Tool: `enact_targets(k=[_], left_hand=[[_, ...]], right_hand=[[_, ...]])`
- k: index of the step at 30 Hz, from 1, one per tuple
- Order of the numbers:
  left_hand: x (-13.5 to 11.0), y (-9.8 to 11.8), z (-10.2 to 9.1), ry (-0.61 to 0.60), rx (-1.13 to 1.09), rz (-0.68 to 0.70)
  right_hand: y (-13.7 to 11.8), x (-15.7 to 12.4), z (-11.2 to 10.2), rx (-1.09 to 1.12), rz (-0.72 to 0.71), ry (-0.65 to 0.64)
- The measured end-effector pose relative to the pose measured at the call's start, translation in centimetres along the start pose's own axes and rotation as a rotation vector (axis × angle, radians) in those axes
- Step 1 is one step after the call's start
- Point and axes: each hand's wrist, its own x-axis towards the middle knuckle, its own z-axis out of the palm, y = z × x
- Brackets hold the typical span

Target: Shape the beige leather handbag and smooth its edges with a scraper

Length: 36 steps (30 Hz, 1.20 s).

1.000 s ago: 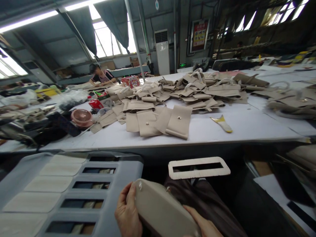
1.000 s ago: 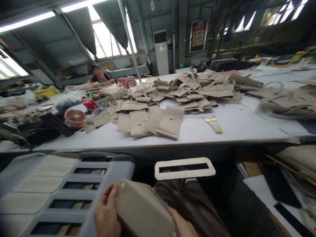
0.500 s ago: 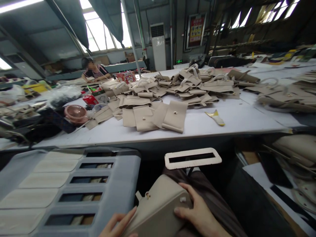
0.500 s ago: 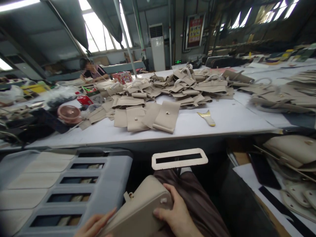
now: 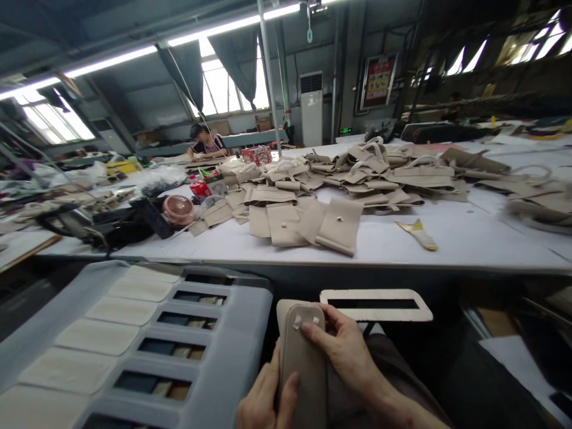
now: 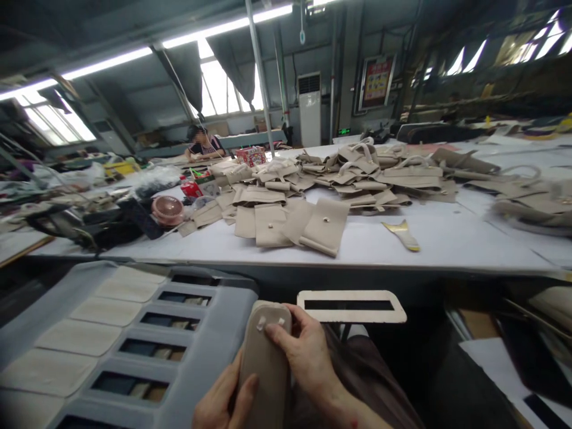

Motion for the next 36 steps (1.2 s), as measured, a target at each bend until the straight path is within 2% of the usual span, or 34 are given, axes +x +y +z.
enact_targets(k=[4,9,13,18,22,25,33,36], left_hand=[[0.5,-0.4,1.1,0.053,-0.031,-0.049],[1.6,-0.9,1.1,0.061,0.008,-0.027],[3.3,0.5,0.4,0.116,0.142,0.084],[4.9,1.9,0.6,0.154,0.047,0.176],[5.0,1.6,2.1,0.114,-0.055,0.106],[4.8,1.3,3.0,0.086,-0.14,0.05],[5.9,3.4,2.9,0.042,-0.096,-0.04],[6.1,3.5,3.2,0.038,-0.138,-0.081]], right_hand=[[2.1,-0.5,0.7,0.072,0.002,-0.025],[3.8,-0.5,1.3,-0.028,0.049,-0.007],[2.3,-0.2,2.5,-0.142,-0.028,0.038],[0.0,-0.1,2.7,-0.242,-0.101,0.06],[-0.3,0.4,1.6,-0.355,-0.122,0.09],[0.1,0.5,0.9,-0.312,-0.106,0.085],[0.8,0.1,0.3,-0.258,-0.131,0.11],[1.2,0.4,0.0,-0.254,-0.115,0.137]])
